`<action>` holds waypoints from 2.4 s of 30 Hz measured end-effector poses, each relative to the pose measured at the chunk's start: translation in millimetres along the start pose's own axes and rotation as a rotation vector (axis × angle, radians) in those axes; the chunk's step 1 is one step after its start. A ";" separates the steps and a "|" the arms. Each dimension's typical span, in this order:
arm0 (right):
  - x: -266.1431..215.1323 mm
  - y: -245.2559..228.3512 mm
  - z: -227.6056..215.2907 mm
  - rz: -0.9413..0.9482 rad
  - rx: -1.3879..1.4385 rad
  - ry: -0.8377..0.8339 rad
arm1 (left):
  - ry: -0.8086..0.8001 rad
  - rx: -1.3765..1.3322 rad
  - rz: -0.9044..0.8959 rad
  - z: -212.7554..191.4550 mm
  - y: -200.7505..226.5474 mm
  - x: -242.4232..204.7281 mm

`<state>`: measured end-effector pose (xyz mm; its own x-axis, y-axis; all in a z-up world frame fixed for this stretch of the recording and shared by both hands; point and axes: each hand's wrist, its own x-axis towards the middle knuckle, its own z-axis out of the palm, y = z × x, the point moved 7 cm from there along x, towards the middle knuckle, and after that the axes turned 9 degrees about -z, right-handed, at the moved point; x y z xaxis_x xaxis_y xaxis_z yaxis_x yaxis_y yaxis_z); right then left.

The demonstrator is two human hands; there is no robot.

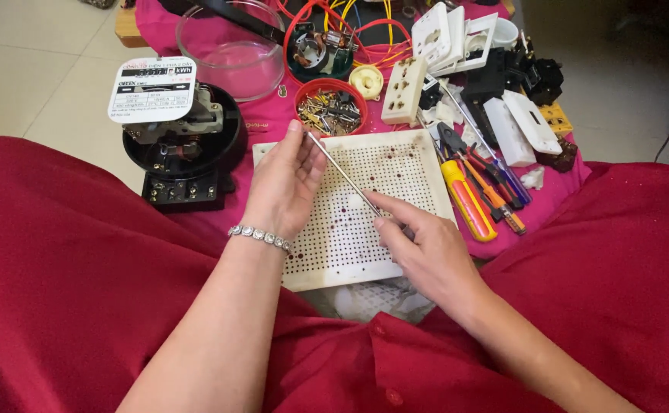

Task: Assembling a circuit board by manually inserting small metal pins into a perforated board and using a screwdriver.

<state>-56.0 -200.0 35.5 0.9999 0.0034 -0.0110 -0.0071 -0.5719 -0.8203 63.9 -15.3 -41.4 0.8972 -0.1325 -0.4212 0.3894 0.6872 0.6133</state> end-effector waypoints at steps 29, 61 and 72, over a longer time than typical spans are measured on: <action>4.6 27.0 16.4 0.197 0.512 -0.121 | -0.048 0.513 -0.052 26.0 -13.0 -14.5; 22.0 64.2 -55.1 0.189 0.321 0.335 | 0.298 0.657 0.327 -7.8 86.9 -20.9; 20.9 33.0 -51.8 0.062 0.433 0.205 | -0.082 0.499 0.792 29.5 119.8 -64.5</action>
<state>-34.8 -261.3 37.8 0.9785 -0.2062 0.0098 -0.0263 -0.1717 -0.9848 58.8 54.6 79.0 0.9436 0.1794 0.2781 -0.3135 0.2155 0.9248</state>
